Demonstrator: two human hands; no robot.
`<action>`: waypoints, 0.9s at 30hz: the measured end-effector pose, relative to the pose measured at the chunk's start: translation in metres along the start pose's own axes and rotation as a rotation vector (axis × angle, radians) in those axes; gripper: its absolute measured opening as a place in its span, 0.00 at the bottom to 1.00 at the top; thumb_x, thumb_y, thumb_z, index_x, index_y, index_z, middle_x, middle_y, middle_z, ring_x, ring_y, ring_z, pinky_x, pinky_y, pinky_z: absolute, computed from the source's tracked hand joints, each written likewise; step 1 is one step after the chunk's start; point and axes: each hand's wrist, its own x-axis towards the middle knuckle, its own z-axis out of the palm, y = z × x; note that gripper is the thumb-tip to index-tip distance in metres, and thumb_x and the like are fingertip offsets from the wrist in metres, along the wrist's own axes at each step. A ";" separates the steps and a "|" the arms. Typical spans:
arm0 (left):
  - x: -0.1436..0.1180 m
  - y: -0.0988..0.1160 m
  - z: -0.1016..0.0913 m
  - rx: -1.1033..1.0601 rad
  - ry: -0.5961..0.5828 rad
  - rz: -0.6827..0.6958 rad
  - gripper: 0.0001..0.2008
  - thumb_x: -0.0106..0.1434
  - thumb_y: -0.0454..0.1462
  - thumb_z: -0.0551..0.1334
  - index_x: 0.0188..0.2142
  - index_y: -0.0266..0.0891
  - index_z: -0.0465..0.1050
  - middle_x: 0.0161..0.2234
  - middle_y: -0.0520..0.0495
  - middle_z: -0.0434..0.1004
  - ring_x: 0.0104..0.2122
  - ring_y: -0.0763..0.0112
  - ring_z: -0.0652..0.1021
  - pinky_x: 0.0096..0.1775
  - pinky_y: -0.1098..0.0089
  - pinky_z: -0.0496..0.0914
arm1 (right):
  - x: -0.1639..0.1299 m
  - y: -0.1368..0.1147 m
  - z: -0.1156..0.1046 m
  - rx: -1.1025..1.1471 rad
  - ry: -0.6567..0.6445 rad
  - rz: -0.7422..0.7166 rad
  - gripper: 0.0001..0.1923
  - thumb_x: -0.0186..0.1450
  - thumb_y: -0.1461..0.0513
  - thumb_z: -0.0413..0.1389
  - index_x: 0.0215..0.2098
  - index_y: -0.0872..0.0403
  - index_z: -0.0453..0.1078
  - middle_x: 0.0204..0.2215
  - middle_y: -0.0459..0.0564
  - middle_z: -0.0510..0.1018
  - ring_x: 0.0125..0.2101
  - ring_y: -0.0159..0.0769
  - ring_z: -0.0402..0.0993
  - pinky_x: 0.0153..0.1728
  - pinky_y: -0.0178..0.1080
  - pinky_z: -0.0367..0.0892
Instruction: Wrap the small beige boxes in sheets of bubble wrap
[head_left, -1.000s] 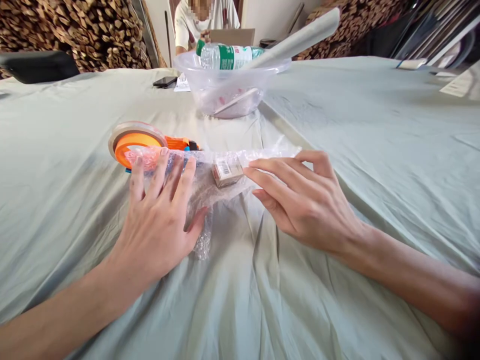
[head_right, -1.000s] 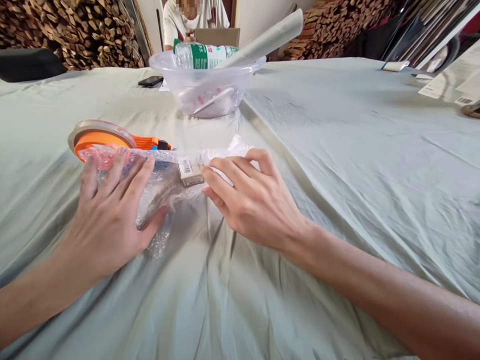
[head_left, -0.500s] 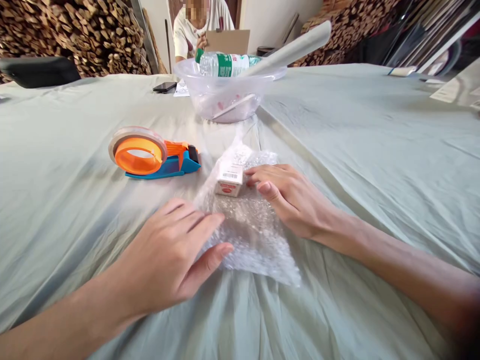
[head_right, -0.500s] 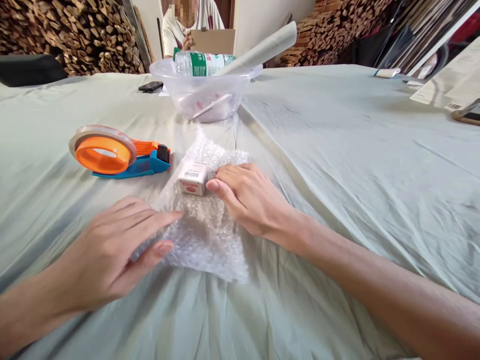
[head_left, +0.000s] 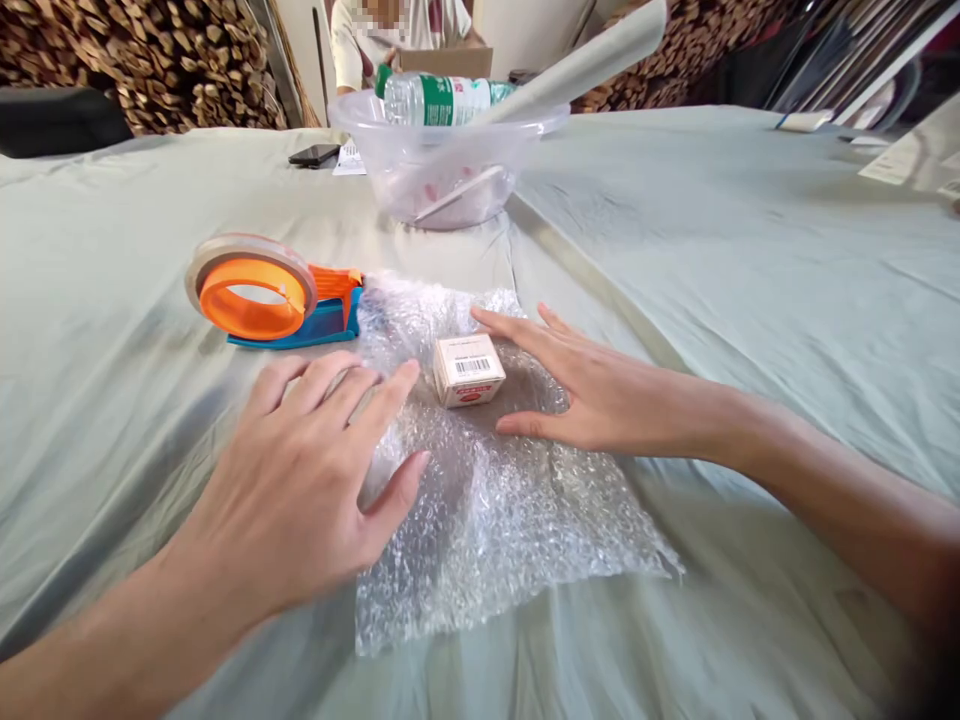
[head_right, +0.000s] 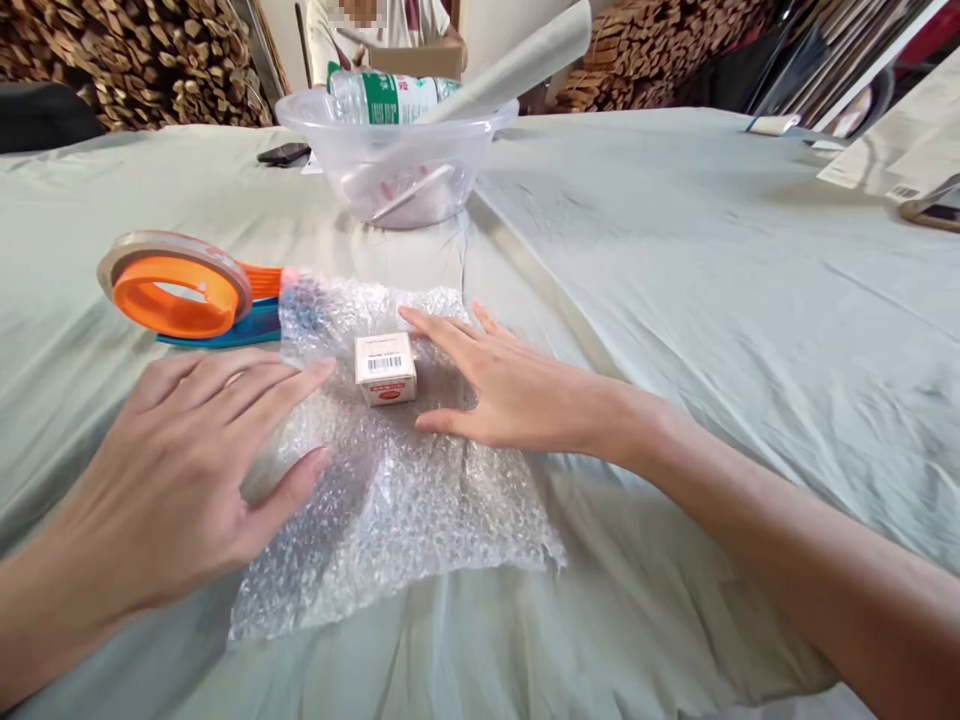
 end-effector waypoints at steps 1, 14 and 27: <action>-0.001 -0.001 0.002 0.018 -0.005 -0.016 0.27 0.77 0.46 0.58 0.62 0.26 0.78 0.48 0.29 0.84 0.49 0.37 0.82 0.49 0.41 0.72 | -0.001 0.000 -0.001 -0.005 0.003 -0.017 0.53 0.76 0.42 0.60 0.85 0.50 0.38 0.80 0.63 0.58 0.79 0.59 0.57 0.79 0.77 0.33; 0.002 -0.012 0.010 -0.091 -0.138 0.089 0.30 0.78 0.36 0.56 0.75 0.22 0.56 0.70 0.27 0.74 0.68 0.46 0.77 0.64 0.50 0.74 | 0.006 -0.015 0.020 0.012 0.391 -0.151 0.35 0.78 0.58 0.60 0.79 0.47 0.57 0.68 0.56 0.77 0.67 0.49 0.77 0.76 0.64 0.63; 0.000 -0.016 0.008 -0.007 -0.248 -0.142 0.34 0.80 0.57 0.54 0.66 0.30 0.75 0.62 0.27 0.81 0.65 0.39 0.78 0.70 0.37 0.64 | 0.008 -0.012 0.018 -0.003 0.408 -0.200 0.24 0.76 0.58 0.58 0.69 0.51 0.71 0.55 0.56 0.83 0.45 0.43 0.84 0.54 0.51 0.82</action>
